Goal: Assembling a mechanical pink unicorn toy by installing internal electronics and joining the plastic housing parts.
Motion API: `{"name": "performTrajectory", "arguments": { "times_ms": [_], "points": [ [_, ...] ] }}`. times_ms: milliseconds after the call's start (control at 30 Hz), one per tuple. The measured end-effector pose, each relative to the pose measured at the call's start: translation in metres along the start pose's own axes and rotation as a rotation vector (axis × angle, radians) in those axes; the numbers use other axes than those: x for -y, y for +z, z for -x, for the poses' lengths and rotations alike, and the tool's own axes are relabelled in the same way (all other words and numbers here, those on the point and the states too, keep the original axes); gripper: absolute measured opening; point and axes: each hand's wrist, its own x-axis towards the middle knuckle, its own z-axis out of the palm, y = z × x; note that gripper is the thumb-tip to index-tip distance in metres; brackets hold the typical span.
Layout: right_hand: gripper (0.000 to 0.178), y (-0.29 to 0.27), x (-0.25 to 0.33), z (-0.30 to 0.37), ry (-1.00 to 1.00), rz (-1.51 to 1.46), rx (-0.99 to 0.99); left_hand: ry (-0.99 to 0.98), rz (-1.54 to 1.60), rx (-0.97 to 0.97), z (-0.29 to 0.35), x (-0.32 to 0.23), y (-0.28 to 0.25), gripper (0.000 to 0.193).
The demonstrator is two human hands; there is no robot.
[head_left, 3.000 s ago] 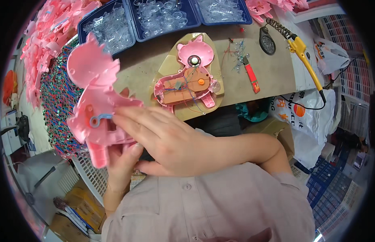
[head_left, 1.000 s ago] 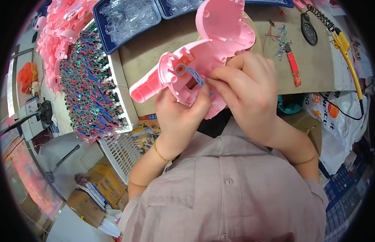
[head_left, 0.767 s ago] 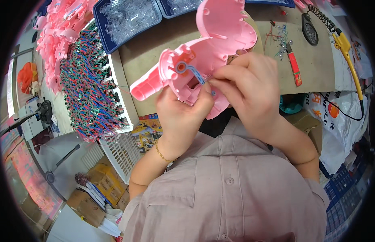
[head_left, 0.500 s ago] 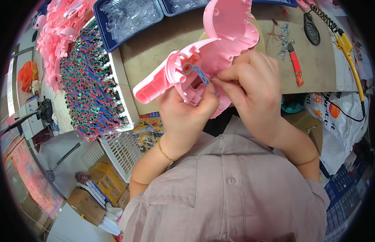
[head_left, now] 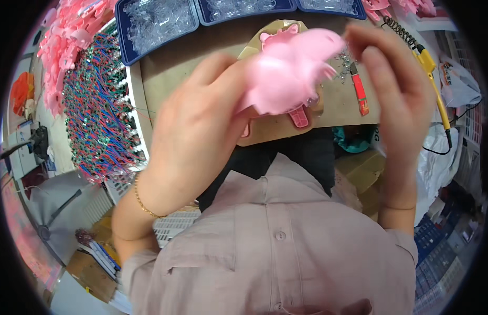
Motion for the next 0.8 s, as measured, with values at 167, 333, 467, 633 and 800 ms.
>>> {"name": "performTrajectory", "arguments": {
  "times_ms": [167, 333, 467, 633, 800],
  "points": [
    [0.055, -0.002, 0.010, -0.052, 0.077, 0.022, 0.824, 0.583, -0.682, -0.252, -0.012, -0.002, 0.009, 0.028],
    [0.053, 0.025, 0.013, -0.052, 0.014, 0.112, 0.878, 0.667, -0.607, -0.498, 0.003, 0.024, 0.027, 0.026],
    [0.054, 0.021, 0.013, -0.048, 0.314, 0.062, 0.843, 0.507, -0.321, -0.603, 0.030, 0.052, 0.049, 0.027],
    [0.051, 0.017, 0.008, -0.053, 0.503, -0.073, 0.935, 0.379, -0.235, -0.350, 0.031, 0.055, 0.072, 0.042],
    [0.046, 0.017, 0.001, -0.059, 0.565, -0.169, 1.017, 0.395, -0.269, -0.347, 0.034, 0.050, 0.074, 0.031]
  ]
}}
